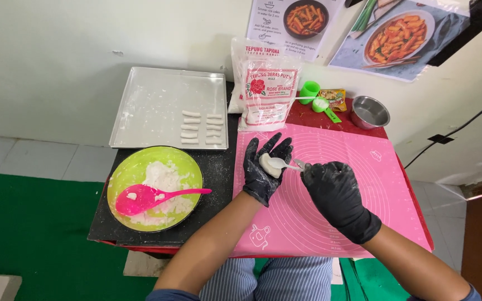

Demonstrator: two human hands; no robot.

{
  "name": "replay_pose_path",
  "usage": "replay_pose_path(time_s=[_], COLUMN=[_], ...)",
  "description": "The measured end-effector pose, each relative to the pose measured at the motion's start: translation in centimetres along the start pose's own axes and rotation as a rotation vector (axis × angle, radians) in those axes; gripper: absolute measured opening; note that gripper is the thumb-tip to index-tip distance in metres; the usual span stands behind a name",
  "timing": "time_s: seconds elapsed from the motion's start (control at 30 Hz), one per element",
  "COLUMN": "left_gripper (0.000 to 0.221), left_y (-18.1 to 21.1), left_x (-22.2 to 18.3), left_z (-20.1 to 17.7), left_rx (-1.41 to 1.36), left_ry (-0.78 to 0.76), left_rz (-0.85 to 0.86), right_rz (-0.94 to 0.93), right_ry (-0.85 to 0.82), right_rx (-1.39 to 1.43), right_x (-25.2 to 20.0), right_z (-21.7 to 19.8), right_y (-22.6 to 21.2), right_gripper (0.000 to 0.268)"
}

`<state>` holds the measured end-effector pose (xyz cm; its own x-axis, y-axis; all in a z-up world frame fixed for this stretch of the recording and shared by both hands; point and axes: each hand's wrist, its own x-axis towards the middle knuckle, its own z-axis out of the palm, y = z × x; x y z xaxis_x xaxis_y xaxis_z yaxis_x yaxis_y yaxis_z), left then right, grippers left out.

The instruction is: Cutting dough into small segments and rolling them into cylinders on a silicone mat.

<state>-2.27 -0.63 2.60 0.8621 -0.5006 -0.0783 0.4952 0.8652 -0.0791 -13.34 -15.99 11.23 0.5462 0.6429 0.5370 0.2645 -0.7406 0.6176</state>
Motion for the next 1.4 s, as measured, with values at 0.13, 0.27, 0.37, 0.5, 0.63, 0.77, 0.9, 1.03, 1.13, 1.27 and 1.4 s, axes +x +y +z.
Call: replay_pose_path(time_s=[0.13, 0.27, 0.37, 0.5, 0.63, 0.77, 0.9, 1.03, 1.13, 1.27, 1.4], left_gripper=[0.064, 0.065, 0.062, 0.054, 0.061, 0.06, 0.062, 0.057, 0.064, 0.058, 0.063], left_y=[-0.1, -0.1, 0.0, -0.1, -0.2, -0.2, -0.7, -0.7, -0.4, -0.1, 0.0], left_x=[0.5, 0.9, 1.2, 1.4, 2.7, 3.1, 0.7, -0.8, -1.9, -2.3, -3.0], left_z=[-0.5, -1.1, -1.5, -1.2, -2.9, -4.2, 0.0, 2.0, 3.6, 3.7, 4.8], left_rx=[0.004, 0.018, -0.019, -0.013, 0.124, 0.308, 0.465, 0.492, 0.532, 0.473, 0.436], left_ry=[-0.007, -0.017, -0.025, 0.009, 0.043, 0.155, 0.363, 0.379, 0.305, 0.325, 0.273], left_rz=[-0.003, -0.011, -0.027, -0.027, -0.013, -0.006, 0.046, 0.086, 0.044, 0.034, 0.059], right_rz=[-0.065, -0.065, -0.128, -0.041, 0.138, 0.358, 0.621, 0.752, 0.846, 0.869, 0.876], right_ry=[-0.029, -0.055, -0.043, -0.021, -0.148, -0.225, -0.391, -0.501, -0.635, -0.887, -0.94], right_rx=[-0.041, -0.017, -0.013, 0.05, 0.061, 0.011, -0.203, -0.322, -0.289, -0.342, -0.351], right_x=[-0.9, -1.4, -2.2, -1.7, 0.0, -0.9, -4.2, -10.5, -13.2, -11.4, -11.4], right_z=[0.5, 0.2, 1.4, 0.9, -0.7, 1.0, 7.9, 17.1, 21.0, 22.5, 24.0], right_y=[0.3, 0.5, 0.5, 0.8, 2.4, 6.4, 13.3, 19.6, 21.9, 22.4, 22.7], right_gripper=[0.004, 0.005, 0.01, 0.006, 0.026, 0.029, 0.023, 0.027, 0.035, 0.049, 0.042])
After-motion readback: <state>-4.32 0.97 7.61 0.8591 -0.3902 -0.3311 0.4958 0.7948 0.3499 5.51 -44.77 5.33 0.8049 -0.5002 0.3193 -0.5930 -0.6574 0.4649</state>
